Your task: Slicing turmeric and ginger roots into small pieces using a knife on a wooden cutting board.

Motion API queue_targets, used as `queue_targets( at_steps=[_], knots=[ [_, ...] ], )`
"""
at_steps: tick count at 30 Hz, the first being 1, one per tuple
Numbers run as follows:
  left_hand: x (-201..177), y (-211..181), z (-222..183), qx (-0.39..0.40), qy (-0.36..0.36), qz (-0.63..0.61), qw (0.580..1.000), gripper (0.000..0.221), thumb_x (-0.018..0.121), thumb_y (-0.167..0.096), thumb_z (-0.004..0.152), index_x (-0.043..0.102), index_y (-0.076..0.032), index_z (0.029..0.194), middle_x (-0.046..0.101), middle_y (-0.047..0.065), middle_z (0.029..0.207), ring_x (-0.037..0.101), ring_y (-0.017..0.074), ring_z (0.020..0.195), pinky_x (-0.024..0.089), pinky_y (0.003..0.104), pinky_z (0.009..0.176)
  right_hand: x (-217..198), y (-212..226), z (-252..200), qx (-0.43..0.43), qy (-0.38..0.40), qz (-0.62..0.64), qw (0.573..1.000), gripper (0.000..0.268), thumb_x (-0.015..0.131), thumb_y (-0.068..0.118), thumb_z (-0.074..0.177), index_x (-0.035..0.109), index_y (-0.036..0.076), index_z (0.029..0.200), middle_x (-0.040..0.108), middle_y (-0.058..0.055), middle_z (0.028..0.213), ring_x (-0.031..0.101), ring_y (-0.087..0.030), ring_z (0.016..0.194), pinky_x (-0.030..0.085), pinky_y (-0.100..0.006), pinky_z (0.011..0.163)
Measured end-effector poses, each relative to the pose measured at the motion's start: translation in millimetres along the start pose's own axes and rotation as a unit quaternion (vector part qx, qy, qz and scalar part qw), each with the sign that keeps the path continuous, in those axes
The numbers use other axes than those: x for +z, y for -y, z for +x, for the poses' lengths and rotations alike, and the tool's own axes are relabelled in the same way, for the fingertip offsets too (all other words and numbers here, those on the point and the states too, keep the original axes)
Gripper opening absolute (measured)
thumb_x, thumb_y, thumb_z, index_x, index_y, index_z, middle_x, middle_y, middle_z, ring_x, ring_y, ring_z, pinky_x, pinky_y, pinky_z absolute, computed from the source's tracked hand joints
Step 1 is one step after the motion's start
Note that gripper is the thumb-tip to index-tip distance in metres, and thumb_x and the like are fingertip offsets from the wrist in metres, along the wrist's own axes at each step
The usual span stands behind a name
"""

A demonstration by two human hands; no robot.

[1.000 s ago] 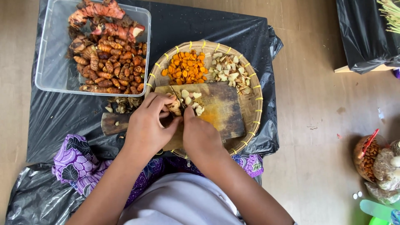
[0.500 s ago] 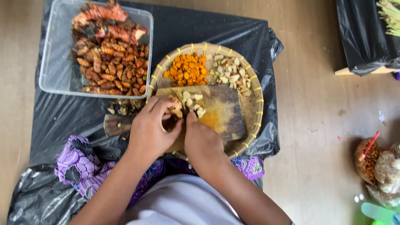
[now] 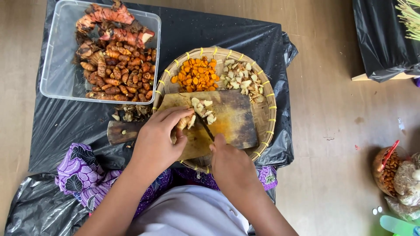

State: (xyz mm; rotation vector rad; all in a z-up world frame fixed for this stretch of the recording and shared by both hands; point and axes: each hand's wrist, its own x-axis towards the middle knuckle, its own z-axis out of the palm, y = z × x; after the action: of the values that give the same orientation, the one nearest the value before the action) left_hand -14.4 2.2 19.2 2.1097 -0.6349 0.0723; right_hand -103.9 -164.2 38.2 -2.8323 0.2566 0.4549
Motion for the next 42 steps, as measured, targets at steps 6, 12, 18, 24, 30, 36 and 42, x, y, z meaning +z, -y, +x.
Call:
queue_targets(
  at_steps=[6, 12, 18, 24, 30, 36, 42],
  knots=[
    [-5.2, -10.7, -1.6, -0.028, -0.019, -0.037, 0.999, 0.053, 0.068, 0.011, 0.069, 0.067, -0.001, 0.12, 0.069, 0.009, 0.119, 0.068, 0.0205, 0.085, 0.058, 0.028, 0.074, 8.9, 8.7, 5.3, -0.001, -0.021, 0.048, 0.999, 0.014, 0.05, 0.021, 0.104, 0.047, 0.007, 0.103, 0.071, -0.014, 0.07, 0.073, -0.036, 0.058, 0.056, -0.049, 0.052],
    [-3.4, -3.5, -5.8, 0.003, -0.009, 0.004, 1.0, 0.044, 0.074, 0.002, 0.079, 0.068, -0.001, 0.122, 0.067, 0.019, 0.124, 0.073, 0.0331, 0.091, 0.066, 0.042, 0.077, 11.1, 15.9, 25.9, -0.026, 0.073, -0.036, 0.996, 0.034, 0.027, 0.025, 0.113, 0.052, 0.002, 0.117, 0.066, -0.014, 0.065, 0.074, -0.031, 0.059, 0.063, -0.042, 0.051],
    [-4.1, -6.8, -3.1, -0.052, 0.003, -0.039, 0.998, 0.047, 0.077, 0.007, 0.072, 0.068, 0.001, 0.118, 0.067, 0.009, 0.132, 0.072, 0.0186, 0.092, 0.061, 0.026, 0.078, -4.4, 20.5, 4.3, -0.031, -0.092, 0.059, 0.994, 0.014, 0.057, 0.019, 0.101, 0.051, 0.007, 0.104, 0.067, -0.012, 0.062, 0.066, -0.031, 0.043, 0.051, -0.043, 0.039],
    [-1.5, -4.4, -4.4, -0.059, 0.007, -0.016, 0.998, 0.047, 0.078, 0.003, 0.073, 0.068, -0.002, 0.118, 0.066, 0.009, 0.132, 0.072, 0.0195, 0.098, 0.062, 0.027, 0.081, 16.9, 18.1, 7.1, -0.042, -0.106, 0.014, 0.993, 0.016, 0.058, 0.019, 0.102, 0.049, 0.006, 0.103, 0.066, -0.01, 0.063, 0.066, -0.027, 0.042, 0.053, -0.037, 0.038],
    [1.1, -5.3, -4.8, -0.036, 0.001, 0.014, 0.999, 0.045, 0.081, 0.001, 0.073, 0.067, -0.002, 0.116, 0.066, 0.009, 0.129, 0.07, 0.0207, 0.095, 0.061, 0.028, 0.077, 25.8, 20.6, 8.2, -0.047, -0.134, -0.123, 0.982, 0.02, 0.058, 0.022, 0.105, 0.047, 0.006, 0.102, 0.063, -0.006, 0.063, 0.062, -0.018, 0.037, 0.049, -0.029, 0.034],
    [1.6, -5.9, -5.2, -0.032, -0.011, 0.024, 0.999, 0.043, 0.082, 0.001, 0.072, 0.068, -0.003, 0.113, 0.068, 0.008, 0.127, 0.071, 0.0196, 0.09, 0.06, 0.027, 0.075, 40.0, 24.0, 11.6, -0.026, -0.16, -0.21, 0.964, 0.017, 0.061, 0.023, 0.101, 0.051, 0.009, 0.105, 0.062, -0.001, 0.059, 0.058, -0.01, 0.033, 0.047, -0.024, 0.031],
    [1.7, -4.0, -4.5, -0.024, -0.023, 0.03, 0.999, 0.043, 0.082, 0.0, 0.07, 0.072, -0.003, 0.111, 0.072, 0.008, 0.124, 0.073, 0.0235, 0.1, 0.057, 0.031, 0.082, 34.4, 26.1, 17.1, -0.048, -0.11, -0.228, 0.966, 0.014, 0.059, 0.016, 0.097, 0.05, 0.007, 0.103, 0.066, -0.003, 0.06, 0.061, -0.01, 0.035, 0.048, -0.024, 0.031]
  ],
)
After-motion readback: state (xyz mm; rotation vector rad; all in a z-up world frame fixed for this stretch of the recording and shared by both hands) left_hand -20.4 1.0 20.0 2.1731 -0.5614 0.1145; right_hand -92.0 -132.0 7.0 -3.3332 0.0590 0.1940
